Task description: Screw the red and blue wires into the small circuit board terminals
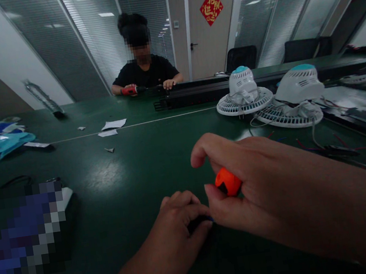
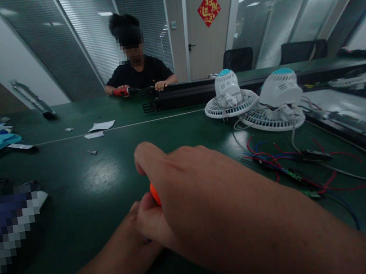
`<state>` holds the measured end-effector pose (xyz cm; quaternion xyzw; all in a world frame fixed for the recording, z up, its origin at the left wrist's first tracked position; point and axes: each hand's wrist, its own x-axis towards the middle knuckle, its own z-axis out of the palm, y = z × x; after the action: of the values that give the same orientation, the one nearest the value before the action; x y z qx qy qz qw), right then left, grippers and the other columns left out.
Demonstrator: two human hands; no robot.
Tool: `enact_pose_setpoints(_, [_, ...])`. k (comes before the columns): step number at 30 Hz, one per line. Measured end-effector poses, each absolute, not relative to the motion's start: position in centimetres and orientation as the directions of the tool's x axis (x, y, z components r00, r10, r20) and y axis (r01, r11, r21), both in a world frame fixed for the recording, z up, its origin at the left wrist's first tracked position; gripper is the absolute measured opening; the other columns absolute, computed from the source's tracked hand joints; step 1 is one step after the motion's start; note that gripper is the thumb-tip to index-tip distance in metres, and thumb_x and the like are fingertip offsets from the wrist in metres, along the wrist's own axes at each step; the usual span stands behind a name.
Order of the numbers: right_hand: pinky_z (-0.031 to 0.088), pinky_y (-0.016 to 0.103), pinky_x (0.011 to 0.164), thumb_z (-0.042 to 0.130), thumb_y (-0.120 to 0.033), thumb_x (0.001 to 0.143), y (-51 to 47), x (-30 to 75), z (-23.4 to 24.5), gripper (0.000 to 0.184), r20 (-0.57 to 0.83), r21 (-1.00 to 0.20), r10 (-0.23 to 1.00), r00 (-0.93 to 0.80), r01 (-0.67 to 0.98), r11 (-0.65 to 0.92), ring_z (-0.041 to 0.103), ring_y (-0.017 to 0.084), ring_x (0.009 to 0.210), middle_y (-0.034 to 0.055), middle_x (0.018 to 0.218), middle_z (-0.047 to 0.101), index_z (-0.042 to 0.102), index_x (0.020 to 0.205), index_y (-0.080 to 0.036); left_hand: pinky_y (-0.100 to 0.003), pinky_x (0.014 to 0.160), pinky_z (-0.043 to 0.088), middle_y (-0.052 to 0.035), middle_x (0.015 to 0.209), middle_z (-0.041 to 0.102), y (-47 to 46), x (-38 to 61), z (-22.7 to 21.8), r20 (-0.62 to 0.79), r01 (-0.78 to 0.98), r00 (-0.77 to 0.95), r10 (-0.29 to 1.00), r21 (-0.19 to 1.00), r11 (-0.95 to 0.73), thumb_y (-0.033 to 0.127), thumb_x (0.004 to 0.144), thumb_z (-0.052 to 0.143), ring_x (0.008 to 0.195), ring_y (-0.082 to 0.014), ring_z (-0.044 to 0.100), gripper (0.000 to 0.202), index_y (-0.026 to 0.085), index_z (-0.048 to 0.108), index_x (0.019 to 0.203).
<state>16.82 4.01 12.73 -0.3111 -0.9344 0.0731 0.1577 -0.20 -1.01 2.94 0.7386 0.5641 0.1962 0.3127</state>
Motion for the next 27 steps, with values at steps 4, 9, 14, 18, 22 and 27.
enact_pose_setpoints(4, [0.028, 0.023, 0.043, 0.054, -0.028, 0.083, 4.1, 16.8, 12.9, 0.02, 0.223, -0.266, 0.603, -0.766, 0.548, 0.793, 0.055, 0.012, 0.052, -0.005, 0.065, 0.061, 0.054, 0.102, -0.024, -0.041, 0.084, 0.043, -0.002, 0.095, 0.064, -1.1, -0.3, 2.8, -0.054, 0.705, 0.284, 0.957, 0.688, -0.171, 0.021, 0.086, 0.053, 0.092, -0.0225, 0.057, 0.018, 0.025, 0.069, 0.092])
enact_pose_setpoints(9, [0.027, 0.024, 0.043, 0.054, -0.026, 0.081, 4.2, 16.6, 13.2, 0.018, 0.187, -0.28, 0.604, -0.775, 0.547, 0.789, 0.054, 0.012, 0.05, -0.005, 0.063, 0.06, 0.054, 0.098, -0.022, -0.041, 0.084, 0.044, -0.0036, 0.102, 0.063, -1.2, -0.1, 2.6, -0.046, 0.723, 0.267, 0.963, 0.669, -0.169, 0.021, 0.084, 0.056, 0.095, -0.0236, 0.056, 0.018, 0.026, 0.069, 0.096])
enact_pose_setpoints(14, [0.028, 0.024, 0.044, 0.051, -0.024, 0.082, 4.1, 16.6, 13.5, 0.017, 0.168, -0.289, 0.597, -0.784, 0.54, 0.79, 0.053, 0.013, 0.051, -0.0044, 0.064, 0.061, 0.054, 0.099, -0.022, -0.043, 0.082, 0.045, -0.0054, 0.104, 0.061, -1.5, 0.2, 2.3, 0.004, 0.739, 0.241, 0.97, 0.648, -0.186, 0.022, 0.08, 0.058, 0.094, -0.0248, 0.056, 0.018, 0.024, 0.067, 0.095])
enact_pose_setpoints(18, [0.027, 0.026, 0.047, 0.051, -0.024, 0.083, 4.1, 16.5, 13.7, 0.018, 0.14, -0.271, 0.61, -0.78, 0.563, 0.781, 0.054, 0.014, 0.057, -0.0024, 0.067, 0.061, 0.055, 0.1, -0.02, -0.042, 0.083, 0.046, -0.0059, 0.105, 0.06, -2.0, 0.0, 2.2, 0.198, 0.648, 0.211, 0.957, 0.705, -0.289, 0.019, 0.076, 0.055, 0.097, -0.0253, 0.056, 0.026, 0.022, 0.063, 0.1])
enact_pose_setpoints(22, [0.025, 0.026, 0.046, 0.053, -0.026, 0.083, 4.1, 16.7, 13.2, 0.014, 0.211, -0.246, 0.592, -0.778, 0.545, 0.802, 0.05, 0.014, 0.053, -0.0036, 0.064, 0.057, 0.055, 0.097, -0.021, -0.038, 0.08, 0.047, -0.004, 0.101, 0.064, -2.0, -0.1, 2.1, 0.342, 0.53, 0.115, 0.933, 0.773, -0.349, 0.018, 0.085, 0.046, 0.094, -0.022, 0.059, 0.023, 0.024, 0.063, 0.099])
enact_pose_setpoints(27, [0.024, 0.025, 0.044, 0.052, -0.028, 0.083, 4.2, 16.8, 12.9, 0.013, 0.236, -0.243, 0.576, -0.783, 0.527, 0.815, 0.05, 0.014, 0.052, -0.0036, 0.063, 0.057, 0.054, 0.094, -0.021, -0.035, 0.076, 0.048, -0.0003, 0.085, 0.07, -1.7, 0.6, 1.9, 0.403, 0.444, 0.14, 0.904, 0.791, -0.421, 0.018, 0.086, 0.054, 0.079, -0.018, 0.064, 0.015, 0.024, 0.066, 0.092])
